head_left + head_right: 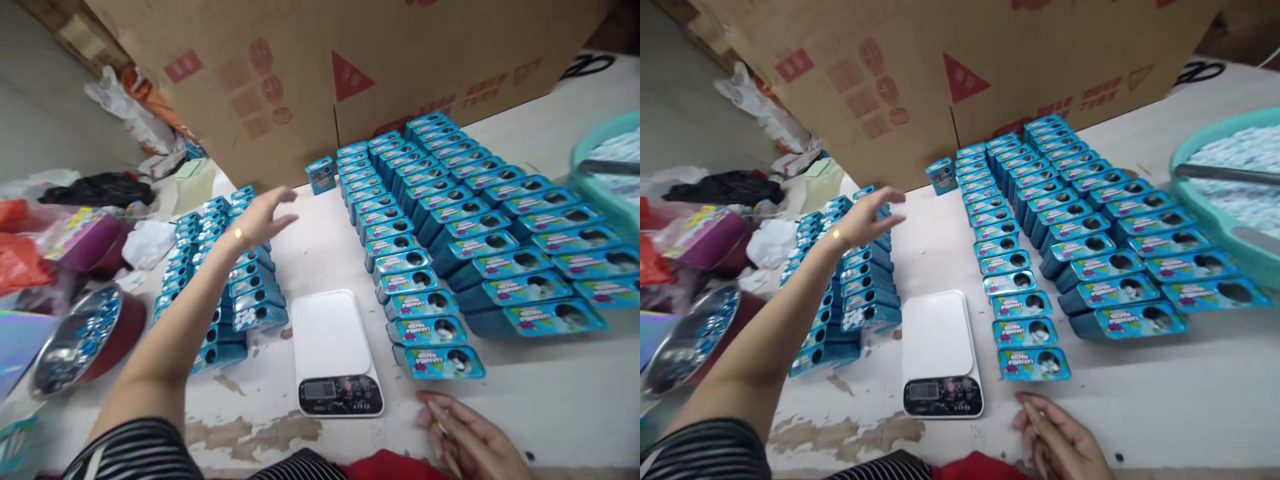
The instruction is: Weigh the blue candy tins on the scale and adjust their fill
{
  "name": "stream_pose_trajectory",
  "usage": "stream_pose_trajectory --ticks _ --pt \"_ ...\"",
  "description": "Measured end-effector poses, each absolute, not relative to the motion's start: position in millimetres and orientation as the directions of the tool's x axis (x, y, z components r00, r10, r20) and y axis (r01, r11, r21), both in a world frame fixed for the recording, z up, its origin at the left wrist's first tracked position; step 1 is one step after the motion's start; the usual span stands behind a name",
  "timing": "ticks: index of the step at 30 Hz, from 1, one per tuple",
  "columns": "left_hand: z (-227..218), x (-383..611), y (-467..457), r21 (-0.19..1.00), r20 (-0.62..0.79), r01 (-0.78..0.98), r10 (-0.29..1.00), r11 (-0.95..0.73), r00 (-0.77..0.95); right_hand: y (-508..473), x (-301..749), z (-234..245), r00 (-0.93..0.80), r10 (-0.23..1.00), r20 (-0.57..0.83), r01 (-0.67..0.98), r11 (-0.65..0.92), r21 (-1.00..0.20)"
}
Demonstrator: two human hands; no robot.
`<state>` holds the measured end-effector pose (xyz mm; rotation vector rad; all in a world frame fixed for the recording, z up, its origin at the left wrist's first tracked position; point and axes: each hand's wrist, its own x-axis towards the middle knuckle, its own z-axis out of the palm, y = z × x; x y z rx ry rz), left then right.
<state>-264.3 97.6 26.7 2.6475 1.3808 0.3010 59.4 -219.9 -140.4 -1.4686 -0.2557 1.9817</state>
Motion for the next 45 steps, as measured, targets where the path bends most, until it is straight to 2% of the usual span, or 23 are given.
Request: stream_pose_trajectory --ticks 3,6,9,12,19,27,30,32,34,36,39,41,45 --pt "37.1 -287.1 -20.9 0.193 0.041 0.816 0.836 -0.545 0.548 -211.6 59.6 -132.3 -0.173 0.650 -0.740 -0.387 -0.736 -0.556" --pt "12.8 -301.0 -94.5 0.036 0.022 0.863 0.864 -0.503 0.503 -207.1 59.1 -124.1 -0.178 0.699 -0.692 -0.373 -0.699 -0.610" --pt "-14.4 -303.7 -116.2 -0.128 0.043 0.892 0.896 -0.434 0.443 -207.8 58.8 -119.8 -0.172 0.745 -0.644 -0.357 -0.656 -0.664" --pt "-15.5 -298.1 -116.2 -0.187 0.047 0.888 0.899 -0.420 0.435 -208.2 57.6 -119.6 -0.177 0.777 -0.603 -0.364 -0.621 -0.694" --pt "36.6 -248.8 -122.0 -0.166 -0.032 0.851 0.865 -0.499 0.501 -203.6 53.8 -116.3 -0.176 0.834 -0.523 -0.377 -0.548 -0.747" --pt "16.6 -178.1 -95.6 -0.031 -0.202 0.801 0.789 -0.598 0.581 -203.7 52.5 -110.7 -0.153 0.839 -0.522 -0.357 -0.539 -0.763" --pt "20.5 -186.1 -95.9 0.054 -0.084 0.799 0.795 -0.599 0.601 -204.7 54.1 -111.0 -0.154 0.835 -0.528 -0.354 -0.546 -0.760" --pt "24.8 -204.3 -104.7 0.114 0.066 0.838 0.846 -0.534 0.530 -205.5 55.2 -111.5 -0.156 0.835 -0.528 -0.351 -0.547 -0.760" --pt "22.9 -228.0 -119.5 0.135 0.127 0.912 0.920 -0.387 0.371 -206.4 56.3 -112.2 -0.154 0.837 -0.525 -0.342 -0.544 -0.766" --pt "10.7 -251.5 -138.0 0.070 0.015 0.977 0.980 -0.199 0.199 -207.2 57.1 -113.1 -0.149 0.838 -0.525 -0.325 -0.543 -0.774" --pt "-23.4 -275.2 -164.9 -0.092 -0.210 0.996 0.978 -0.021 0.001 -207.7 57.7 -114.4 -0.147 0.836 -0.528 -0.304 -0.546 -0.780" --pt "-47.6 -280.9 -177.1 -0.137 -0.247 0.990 0.967 0.027 -0.060 -207.5 57.8 -115.3 -0.152 0.837 -0.525 -0.303 -0.545 -0.782" --pt "-76.6 -282.9 -184.1 -0.130 -0.213 0.990 0.974 0.052 -0.079 -205.7 58.3 -116.3 -0.145 0.840 -0.523 -0.297 -0.541 -0.787"
